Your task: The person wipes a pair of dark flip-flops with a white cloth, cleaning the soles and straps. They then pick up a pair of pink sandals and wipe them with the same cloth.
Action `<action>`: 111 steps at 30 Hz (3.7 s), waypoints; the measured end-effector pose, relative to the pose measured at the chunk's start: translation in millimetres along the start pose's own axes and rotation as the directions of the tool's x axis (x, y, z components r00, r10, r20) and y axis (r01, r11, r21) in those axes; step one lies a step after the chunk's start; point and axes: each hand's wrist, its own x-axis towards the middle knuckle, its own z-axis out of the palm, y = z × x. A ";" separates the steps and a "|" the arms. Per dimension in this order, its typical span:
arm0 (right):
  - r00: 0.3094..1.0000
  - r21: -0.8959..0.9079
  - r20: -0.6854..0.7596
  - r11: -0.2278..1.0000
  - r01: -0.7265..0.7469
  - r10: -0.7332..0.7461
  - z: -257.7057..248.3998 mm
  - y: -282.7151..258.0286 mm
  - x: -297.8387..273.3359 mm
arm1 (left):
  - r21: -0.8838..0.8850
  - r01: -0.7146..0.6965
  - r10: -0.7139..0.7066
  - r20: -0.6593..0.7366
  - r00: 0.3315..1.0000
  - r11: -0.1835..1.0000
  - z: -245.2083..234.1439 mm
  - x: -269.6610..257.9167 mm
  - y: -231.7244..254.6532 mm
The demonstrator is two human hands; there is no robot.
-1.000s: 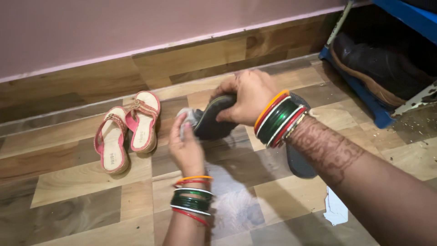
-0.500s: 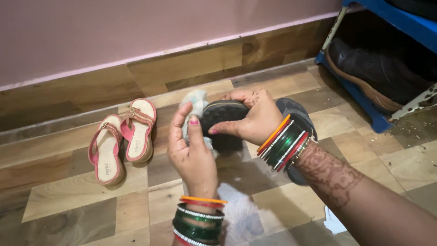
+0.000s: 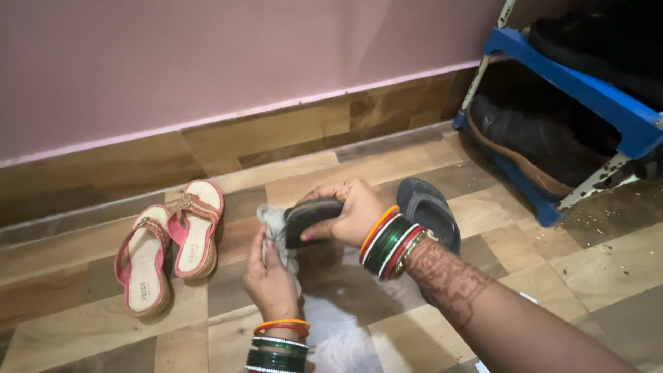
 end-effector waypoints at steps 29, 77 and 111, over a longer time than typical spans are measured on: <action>0.982 -0.114 -0.097 0.979 -0.170 0.160 -6.7 -2.7 19.1 | 0.632 -0.404 0.413 0.143 0.900 0.662 -20.1 -2.9 -9.9; 0.986 -0.558 -0.158 0.828 -0.045 -0.053 8.6 -23.1 -24.6 | 0.369 -0.656 0.520 0.407 0.751 0.658 28.0 -45.6 116.4; 0.767 0.573 -0.538 0.819 0.027 0.350 -21.1 79.7 -38.5 | 0.465 -0.684 0.610 0.325 0.723 0.562 9.3 -27.8 -16.1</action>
